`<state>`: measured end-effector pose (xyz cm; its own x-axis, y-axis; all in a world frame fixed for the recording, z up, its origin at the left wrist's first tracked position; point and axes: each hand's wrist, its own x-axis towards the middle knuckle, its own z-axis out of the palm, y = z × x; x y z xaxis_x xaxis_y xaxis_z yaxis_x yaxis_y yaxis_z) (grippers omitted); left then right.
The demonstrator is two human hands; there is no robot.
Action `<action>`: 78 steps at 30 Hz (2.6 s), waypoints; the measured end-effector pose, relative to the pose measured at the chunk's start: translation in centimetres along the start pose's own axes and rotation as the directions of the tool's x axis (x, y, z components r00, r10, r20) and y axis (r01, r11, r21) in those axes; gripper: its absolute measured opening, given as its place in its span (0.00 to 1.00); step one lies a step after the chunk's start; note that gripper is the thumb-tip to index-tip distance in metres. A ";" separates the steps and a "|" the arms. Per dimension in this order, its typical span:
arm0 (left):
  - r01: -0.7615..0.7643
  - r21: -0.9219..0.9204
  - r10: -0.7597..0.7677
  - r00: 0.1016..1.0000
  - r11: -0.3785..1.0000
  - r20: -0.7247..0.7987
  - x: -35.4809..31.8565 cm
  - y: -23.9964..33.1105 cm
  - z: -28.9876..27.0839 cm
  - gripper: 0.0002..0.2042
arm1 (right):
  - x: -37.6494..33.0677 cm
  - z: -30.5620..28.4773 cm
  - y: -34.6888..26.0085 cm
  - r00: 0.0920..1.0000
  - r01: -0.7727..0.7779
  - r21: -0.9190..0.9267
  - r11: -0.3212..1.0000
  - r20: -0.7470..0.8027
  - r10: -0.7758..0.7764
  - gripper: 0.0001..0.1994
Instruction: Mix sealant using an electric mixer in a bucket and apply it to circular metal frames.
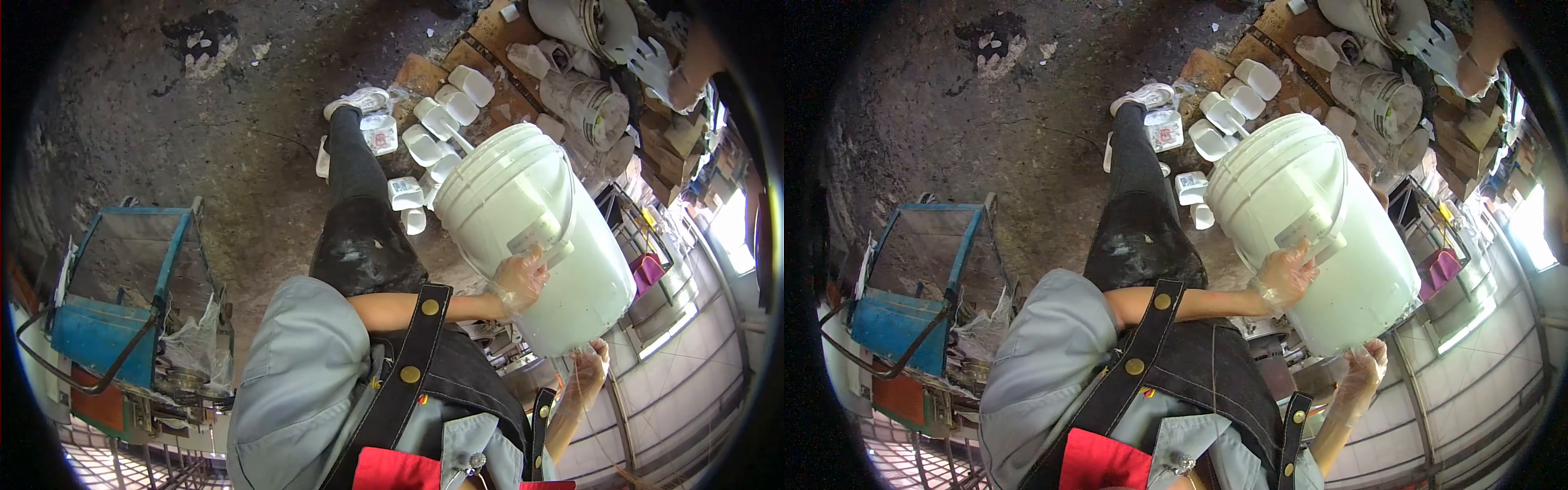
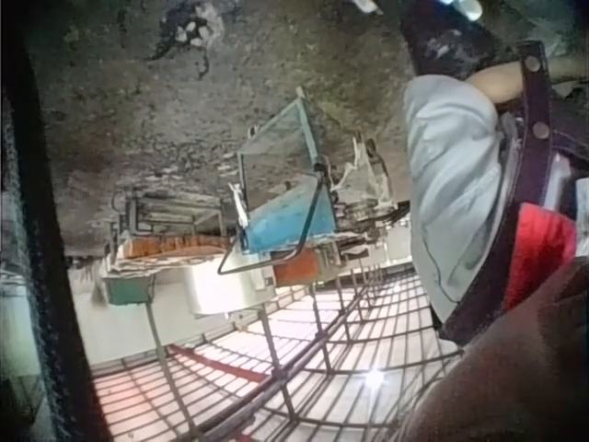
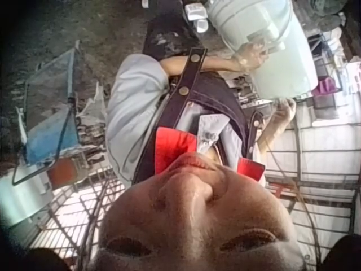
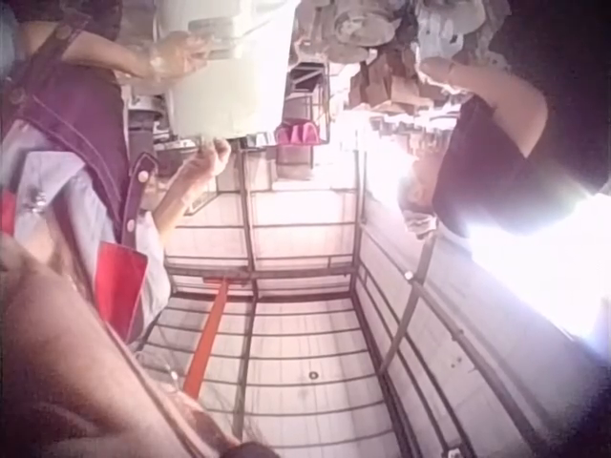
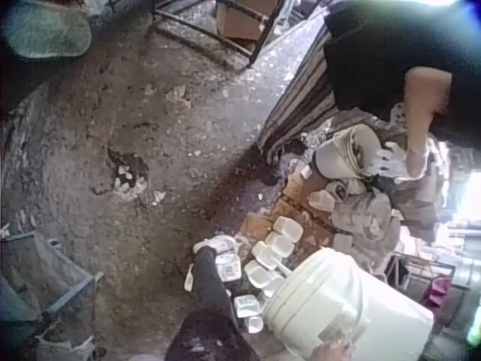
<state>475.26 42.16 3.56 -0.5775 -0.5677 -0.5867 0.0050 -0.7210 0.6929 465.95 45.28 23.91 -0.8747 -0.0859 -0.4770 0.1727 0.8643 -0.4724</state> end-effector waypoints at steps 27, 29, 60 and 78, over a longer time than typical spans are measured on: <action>-0.115 0.357 0.024 0.968 0.927 0.249 -0.3 -8.4 4.6 0.11 | 5.6 -4.9 16.9 0.994 -0.102 0.328 0.939 0.057 0.088 0.08; -0.157 0.419 0.012 0.945 0.895 0.328 0.4 -13.0 5.3 0.11 | 8.5 -5.0 25.5 0.984 -0.170 0.438 0.883 0.124 0.128 0.09; 0.034 0.899 -0.006 0.999 -0.436 -0.041 22.6 3.7 -34.7 0.08 | 29.3 33.9 53.3 0.967 0.160 0.168 0.973 0.172 -0.189 0.17; -0.352 0.936 -0.025 0.936 0.000 0.352 46.8 -52.8 -22.2 0.48 | 58.2 51.2 58.0 0.698 0.189 -0.012 0.982 0.705 -0.125 0.29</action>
<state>466.13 44.86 -69.78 -0.8281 -0.3734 -0.4182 -0.5604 0.5717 0.5993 448.24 65.06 -69.21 -0.3135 -0.5176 -0.7961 -0.0011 0.8386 -0.5448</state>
